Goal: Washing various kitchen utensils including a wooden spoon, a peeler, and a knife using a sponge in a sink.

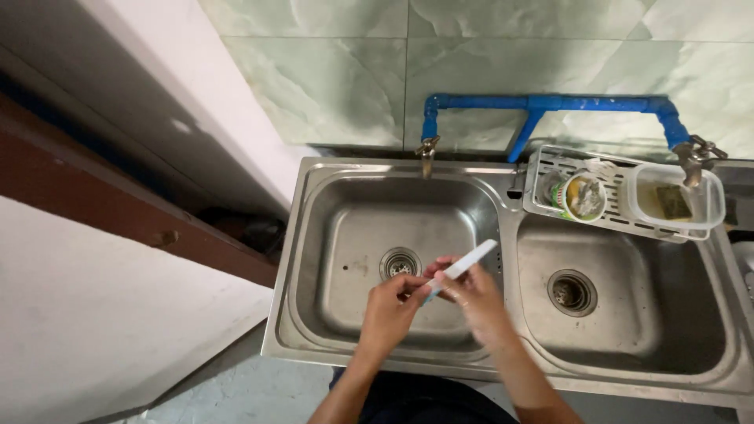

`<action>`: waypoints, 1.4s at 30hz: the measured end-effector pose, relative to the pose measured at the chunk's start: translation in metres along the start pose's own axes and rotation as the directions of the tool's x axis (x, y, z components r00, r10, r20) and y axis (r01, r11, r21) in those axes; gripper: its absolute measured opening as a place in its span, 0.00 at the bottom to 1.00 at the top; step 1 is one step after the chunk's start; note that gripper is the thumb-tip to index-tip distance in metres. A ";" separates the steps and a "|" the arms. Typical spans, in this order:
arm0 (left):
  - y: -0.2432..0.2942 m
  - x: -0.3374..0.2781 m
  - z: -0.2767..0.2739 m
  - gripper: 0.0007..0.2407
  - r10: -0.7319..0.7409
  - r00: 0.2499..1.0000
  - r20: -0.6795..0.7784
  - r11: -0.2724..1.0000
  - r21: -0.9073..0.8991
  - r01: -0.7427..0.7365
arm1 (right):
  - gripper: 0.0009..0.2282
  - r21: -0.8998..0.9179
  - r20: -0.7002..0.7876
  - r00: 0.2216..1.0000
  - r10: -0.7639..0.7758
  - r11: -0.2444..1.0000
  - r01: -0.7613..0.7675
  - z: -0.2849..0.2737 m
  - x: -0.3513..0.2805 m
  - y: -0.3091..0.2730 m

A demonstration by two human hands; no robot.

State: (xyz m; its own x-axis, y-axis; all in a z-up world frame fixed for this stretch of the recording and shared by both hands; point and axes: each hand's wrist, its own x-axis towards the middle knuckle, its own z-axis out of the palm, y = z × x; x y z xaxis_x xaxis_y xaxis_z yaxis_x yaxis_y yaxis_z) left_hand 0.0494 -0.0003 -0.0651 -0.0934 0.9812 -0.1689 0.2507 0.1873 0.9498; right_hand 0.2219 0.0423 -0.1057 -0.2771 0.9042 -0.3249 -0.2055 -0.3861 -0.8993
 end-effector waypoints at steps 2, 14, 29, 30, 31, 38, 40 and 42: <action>-0.032 0.001 0.014 0.07 0.164 0.983 -0.079 0.979 0.132 -0.153 | 0.14 -0.003 -0.030 0.999 -0.044 0.999 0.044 0.000 0.003 0.038; 0.066 -0.032 -0.122 0.20 0.252 0.664 0.704 0.948 -0.041 -0.316 | 0.21 -0.412 -0.138 0.953 0.268 0.860 -0.301 -0.061 -0.057 -0.060; -0.109 0.105 -0.101 0.21 0.055 0.870 0.490 0.860 0.419 -0.290 | 0.17 -0.575 0.022 0.998 -0.051 0.816 0.054 -0.112 -0.028 0.087; -0.117 0.094 -0.112 0.22 0.070 0.913 0.401 0.699 0.634 -0.331 | 0.17 -0.581 0.001 1.000 -0.015 0.814 0.013 -0.091 -0.021 0.054; -0.119 0.078 -0.122 0.22 0.047 0.917 0.397 0.708 0.634 -0.311 | 0.17 -0.580 0.006 1.000 0.010 0.814 -0.005 -0.075 -0.042 0.010; -0.102 0.062 -0.160 0.24 0.000 0.910 0.415 0.801 0.544 -0.248 | 0.18 -0.584 0.456 0.883 -0.111 0.712 0.391 -0.061 -0.044 -0.063; -0.110 0.057 -0.163 0.24 0.005 0.896 0.444 0.812 0.522 -0.263 | 0.16 -0.964 0.169 0.975 0.147 0.232 0.132 -0.065 -0.007 -0.008; -0.122 0.051 -0.170 0.25 -0.031 0.895 0.445 0.832 0.508 -0.224 | 0.15 -0.919 -0.229 0.952 0.202 -0.366 -0.143 -0.033 0.029 0.048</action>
State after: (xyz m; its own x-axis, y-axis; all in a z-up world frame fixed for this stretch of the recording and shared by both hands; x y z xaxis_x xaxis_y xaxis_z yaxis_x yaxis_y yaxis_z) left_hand -0.1495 0.0191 -0.1450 0.3378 0.8927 -0.2982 0.7189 -0.0402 0.6939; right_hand 0.2348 0.0557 -0.1683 -0.0908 0.8249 -0.5579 0.9779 0.1798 0.1067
